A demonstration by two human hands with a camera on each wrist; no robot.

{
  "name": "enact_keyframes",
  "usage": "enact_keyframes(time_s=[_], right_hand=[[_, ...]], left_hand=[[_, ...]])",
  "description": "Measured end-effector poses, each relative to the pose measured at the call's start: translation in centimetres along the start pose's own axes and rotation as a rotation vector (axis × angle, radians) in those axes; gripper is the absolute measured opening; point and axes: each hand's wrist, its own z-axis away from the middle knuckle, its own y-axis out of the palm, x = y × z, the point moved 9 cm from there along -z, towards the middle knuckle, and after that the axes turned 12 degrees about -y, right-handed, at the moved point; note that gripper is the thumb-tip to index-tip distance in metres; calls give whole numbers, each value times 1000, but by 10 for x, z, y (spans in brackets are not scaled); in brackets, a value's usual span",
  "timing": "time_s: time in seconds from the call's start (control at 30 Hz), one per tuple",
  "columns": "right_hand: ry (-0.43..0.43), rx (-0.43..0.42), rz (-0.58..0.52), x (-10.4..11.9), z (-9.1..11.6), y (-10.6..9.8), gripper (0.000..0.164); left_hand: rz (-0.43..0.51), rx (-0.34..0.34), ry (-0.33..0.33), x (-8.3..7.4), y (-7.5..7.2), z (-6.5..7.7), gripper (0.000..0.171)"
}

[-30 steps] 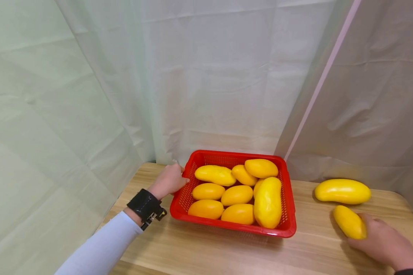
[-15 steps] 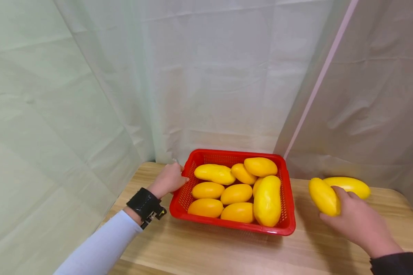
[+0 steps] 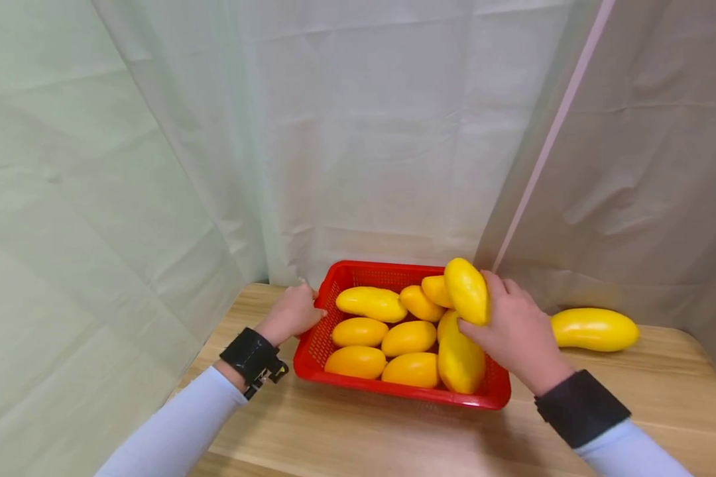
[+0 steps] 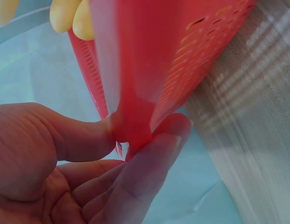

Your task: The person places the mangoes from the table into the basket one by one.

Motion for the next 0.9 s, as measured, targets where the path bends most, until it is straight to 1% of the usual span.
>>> enact_keyframes(time_s=[0.07,0.2,0.37,0.7,0.9], right_hand=[[-18,16,-7,14,-9,7,96],[-69,14,11,38,-23,17,93],[-128,14,32,58,-36,26,89],[-169,71,59,77,-52,51,86],[-171,128,61,80,-55,68,92]], left_hand=[[3,1,1,0,1,0,25],[13,5,4,0,1,2,25],[14,0,10,-1,0,4,25],[22,-2,15,-2,-3,8,25],[14,-4,23,-3,-2,9,25]])
